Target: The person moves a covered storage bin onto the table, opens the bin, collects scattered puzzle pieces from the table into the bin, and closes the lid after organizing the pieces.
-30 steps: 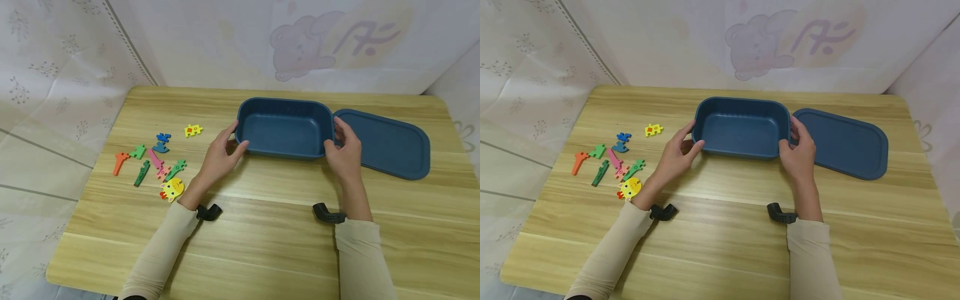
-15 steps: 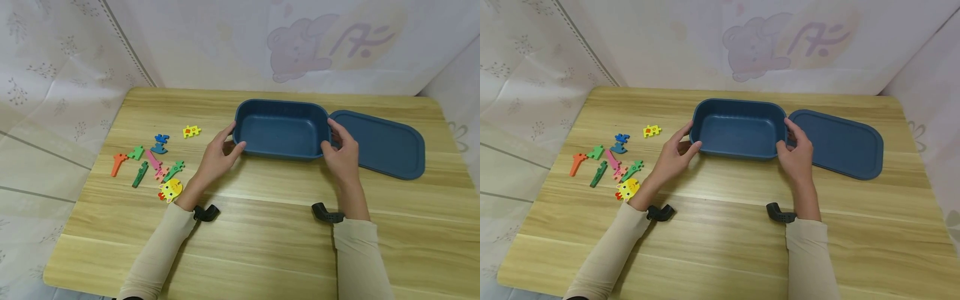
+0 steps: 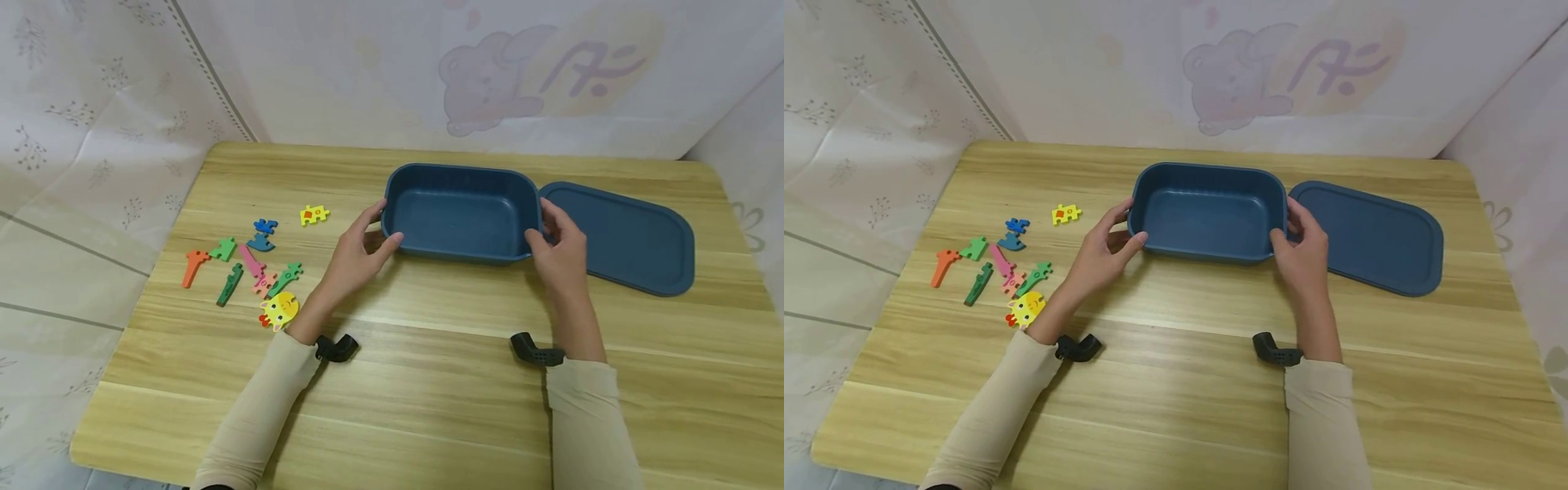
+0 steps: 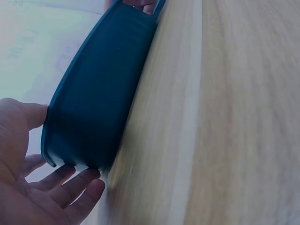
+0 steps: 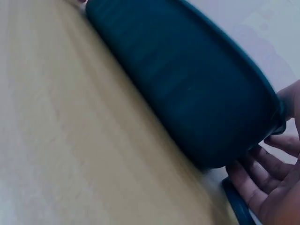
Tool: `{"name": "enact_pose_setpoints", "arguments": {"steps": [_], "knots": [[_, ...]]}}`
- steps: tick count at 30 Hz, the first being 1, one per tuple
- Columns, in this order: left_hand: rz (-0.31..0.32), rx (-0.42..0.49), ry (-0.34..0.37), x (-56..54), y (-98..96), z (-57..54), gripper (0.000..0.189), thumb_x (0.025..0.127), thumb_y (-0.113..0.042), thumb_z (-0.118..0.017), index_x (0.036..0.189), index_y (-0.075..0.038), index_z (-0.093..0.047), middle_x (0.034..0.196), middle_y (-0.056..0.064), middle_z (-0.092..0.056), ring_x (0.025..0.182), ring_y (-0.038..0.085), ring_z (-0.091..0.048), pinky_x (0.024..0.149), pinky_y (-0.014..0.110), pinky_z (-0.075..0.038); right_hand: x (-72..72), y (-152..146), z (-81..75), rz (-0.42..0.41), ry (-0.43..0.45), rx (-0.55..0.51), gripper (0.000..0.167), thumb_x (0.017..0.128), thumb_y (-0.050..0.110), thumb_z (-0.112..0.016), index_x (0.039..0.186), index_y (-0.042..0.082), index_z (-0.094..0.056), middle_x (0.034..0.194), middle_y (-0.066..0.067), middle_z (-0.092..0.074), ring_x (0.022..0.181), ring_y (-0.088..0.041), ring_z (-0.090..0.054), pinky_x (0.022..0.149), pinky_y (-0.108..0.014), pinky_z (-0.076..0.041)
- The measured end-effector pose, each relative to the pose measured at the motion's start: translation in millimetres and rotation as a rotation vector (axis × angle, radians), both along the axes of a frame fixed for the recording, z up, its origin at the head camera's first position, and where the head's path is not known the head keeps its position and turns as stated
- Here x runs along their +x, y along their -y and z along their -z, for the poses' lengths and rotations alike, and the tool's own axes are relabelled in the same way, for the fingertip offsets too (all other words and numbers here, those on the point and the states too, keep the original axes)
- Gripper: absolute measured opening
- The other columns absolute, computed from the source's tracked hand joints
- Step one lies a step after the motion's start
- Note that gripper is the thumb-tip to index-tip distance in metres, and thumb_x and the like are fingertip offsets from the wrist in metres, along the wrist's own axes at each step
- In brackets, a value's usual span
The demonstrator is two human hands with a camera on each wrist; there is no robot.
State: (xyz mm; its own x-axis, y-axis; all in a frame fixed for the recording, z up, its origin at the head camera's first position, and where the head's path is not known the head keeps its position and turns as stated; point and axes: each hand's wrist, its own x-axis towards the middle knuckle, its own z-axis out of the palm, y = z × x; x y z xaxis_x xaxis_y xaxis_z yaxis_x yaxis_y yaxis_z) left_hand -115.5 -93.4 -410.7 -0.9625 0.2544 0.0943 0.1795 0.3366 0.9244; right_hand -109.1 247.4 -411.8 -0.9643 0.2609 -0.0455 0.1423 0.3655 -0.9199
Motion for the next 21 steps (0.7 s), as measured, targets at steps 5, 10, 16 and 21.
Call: {"name": "enact_pose_setpoints", "arguments": {"steps": [5, 10, 16, 21], "knots": [[0.006, 0.003, 0.013, 0.1, 0.6, -0.3, 0.070, 0.104, -0.028, -0.069, 0.164, -0.014, -0.037, 0.156, 0.018, -0.054, 0.127, 0.033, -0.071, 0.107, 0.044, -0.059, 2.3, -2.2, -5.2, 0.006, 0.050, -0.043, 0.052, 0.110, 0.030, -0.055, 0.161, 0.025, -0.046, 0.160, -0.009, -0.054, 0.118, 0.007, -0.054, 0.093, -0.005, -0.047], [0.019, -0.014, 0.028, -0.2, 3.7, -2.6, 0.070, 0.105, -0.030, -0.068, 0.165, -0.015, -0.036, 0.159, 0.017, -0.052, 0.128, 0.032, -0.071, 0.109, 0.043, -0.058, 1.9, -3.1, -6.8, -0.002, 0.072, -0.044, 0.052, 0.109, 0.032, -0.056, 0.160, 0.027, -0.047, 0.161, -0.007, -0.053, 0.120, 0.006, -0.053, 0.095, -0.007, -0.047], [0.057, -0.021, 0.059, -1.5, 8.7, -8.0, 0.073, 0.104, -0.030, -0.069, 0.166, -0.016, -0.034, 0.163, 0.016, -0.049, 0.133, 0.033, -0.068, 0.111, 0.045, -0.056, 1.1, -4.7, -11.9, 0.000, 0.117, -0.068, 0.054, 0.108, 0.031, -0.060, 0.160, 0.028, -0.047, 0.165, -0.005, -0.049, 0.136, -0.007, -0.052, 0.097, -0.005, -0.047], [0.077, -0.043, 0.075, -1.7, 11.8, -10.9, 0.075, 0.104, -0.030, -0.070, 0.167, -0.016, -0.032, 0.164, 0.017, -0.048, 0.138, 0.034, -0.064, 0.112, 0.045, -0.056, 1.3, -5.6, -17.2, 0.010, 0.124, -0.189, 0.057, 0.104, 0.024, -0.068, 0.158, 0.025, -0.051, 0.168, -0.006, -0.046, 0.150, -0.018, -0.047, 0.098, -0.004, -0.048]]}}
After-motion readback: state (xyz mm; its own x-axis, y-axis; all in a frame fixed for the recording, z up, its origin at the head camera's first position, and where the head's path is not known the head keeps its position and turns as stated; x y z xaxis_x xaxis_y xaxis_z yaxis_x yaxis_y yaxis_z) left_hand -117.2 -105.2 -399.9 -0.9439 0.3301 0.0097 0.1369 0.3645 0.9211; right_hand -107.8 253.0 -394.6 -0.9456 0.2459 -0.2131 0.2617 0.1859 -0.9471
